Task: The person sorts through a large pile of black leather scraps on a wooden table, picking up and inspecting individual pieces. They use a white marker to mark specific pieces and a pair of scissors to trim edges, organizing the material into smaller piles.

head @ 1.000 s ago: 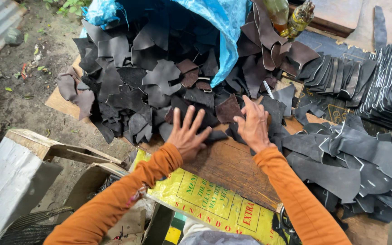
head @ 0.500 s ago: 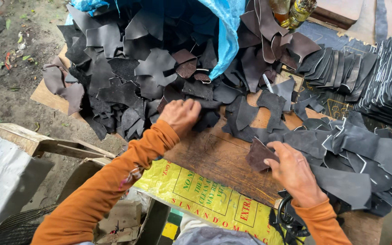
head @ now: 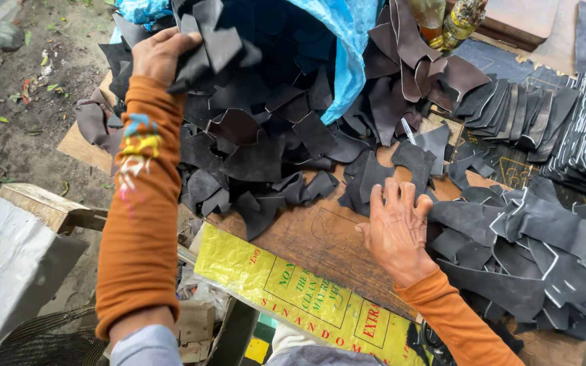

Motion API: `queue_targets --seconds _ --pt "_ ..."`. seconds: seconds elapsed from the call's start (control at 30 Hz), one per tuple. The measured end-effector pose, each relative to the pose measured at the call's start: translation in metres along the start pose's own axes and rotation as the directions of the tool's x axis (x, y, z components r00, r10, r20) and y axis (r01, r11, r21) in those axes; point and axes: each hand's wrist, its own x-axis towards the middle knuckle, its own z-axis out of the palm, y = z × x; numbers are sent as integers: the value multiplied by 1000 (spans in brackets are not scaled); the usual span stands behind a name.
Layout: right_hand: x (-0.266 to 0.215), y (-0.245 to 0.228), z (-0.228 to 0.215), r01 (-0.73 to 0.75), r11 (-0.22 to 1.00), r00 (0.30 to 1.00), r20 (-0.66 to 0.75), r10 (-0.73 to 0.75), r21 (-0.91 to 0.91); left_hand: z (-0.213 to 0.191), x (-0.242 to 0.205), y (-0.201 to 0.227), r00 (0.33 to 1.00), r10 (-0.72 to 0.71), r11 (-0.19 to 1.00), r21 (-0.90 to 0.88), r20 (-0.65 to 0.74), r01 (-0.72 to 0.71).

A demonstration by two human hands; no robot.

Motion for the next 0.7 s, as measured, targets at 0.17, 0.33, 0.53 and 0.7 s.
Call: queue_targets --seconds 0.17,0.33,0.53,0.7 --pt "19 10 29 73 997 995 -75 -71 16 18 15 -25 941 330 683 707 -76 -182" --pt "21 29 58 126 992 986 -112 -124 13 60 -95 13 618 693 -48 878 373 -476" --pt "26 61 37 -3 986 990 -137 26 165 102 -251 -26 754 232 59 765 614 -641" --pt "27 55 -18 -99 86 984 84 158 991 81 -279 -69 755 191 -231 776 628 -587"
